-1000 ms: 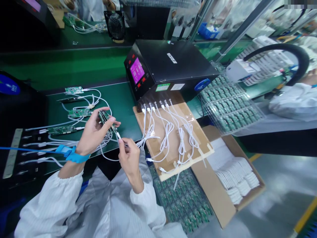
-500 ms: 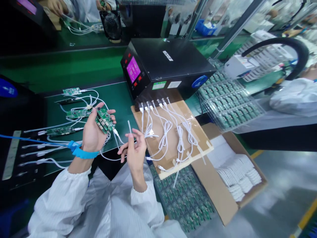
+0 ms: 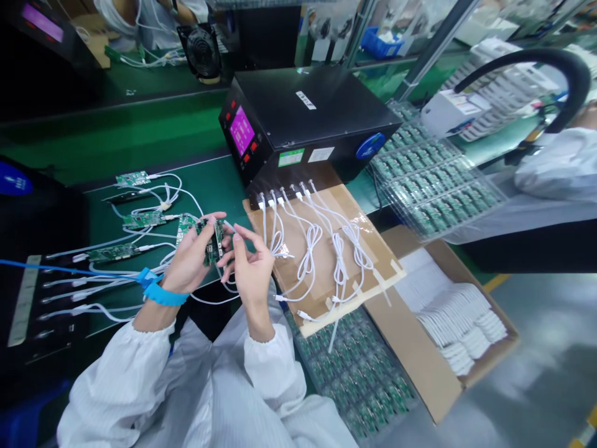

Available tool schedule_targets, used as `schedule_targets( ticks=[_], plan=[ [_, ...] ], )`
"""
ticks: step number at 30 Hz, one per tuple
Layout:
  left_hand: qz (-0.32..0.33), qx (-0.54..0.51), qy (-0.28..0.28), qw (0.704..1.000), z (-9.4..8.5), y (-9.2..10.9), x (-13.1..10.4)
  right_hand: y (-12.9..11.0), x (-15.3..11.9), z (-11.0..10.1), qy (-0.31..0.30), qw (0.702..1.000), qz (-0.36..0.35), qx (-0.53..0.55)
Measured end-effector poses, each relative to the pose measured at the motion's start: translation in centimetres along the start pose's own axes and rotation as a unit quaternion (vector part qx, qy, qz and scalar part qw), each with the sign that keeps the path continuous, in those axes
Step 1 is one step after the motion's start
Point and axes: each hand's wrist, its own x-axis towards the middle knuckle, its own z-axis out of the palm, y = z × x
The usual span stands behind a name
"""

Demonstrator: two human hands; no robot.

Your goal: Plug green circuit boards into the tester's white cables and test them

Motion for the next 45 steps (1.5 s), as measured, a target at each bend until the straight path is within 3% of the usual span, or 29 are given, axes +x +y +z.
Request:
schedule_targets(
  ticks=[21,25,31,42,45],
  plan=[
    [-0.011,0.033,-0.03,0.999,0.4,-0.6,0.1,0.2,1.0,0.7,-0.007,0.999,-0.051,-0.009],
    [-0.006,0.034,-0.01,0.999,0.4,-0.7,0.2,0.2,1.0,0.7,0.0,0.997,-0.067,-0.027],
    [0.012,0.1,0.002,0.995,-0.1,-1.0,0.5,0.5,1.2,0.6,-0.01,0.996,-0.088,-0.031],
    [0.056,0.194,-0.036,0.979,-1.1,-0.7,1.4,0.4,1.8,0.5,-0.017,0.997,-0.077,-0.015],
    [0.101,0.243,-0.009,0.965,-1.2,-0.8,1.8,0.0,1.4,0.7,-0.016,0.997,-0.07,-0.004]
  ],
)
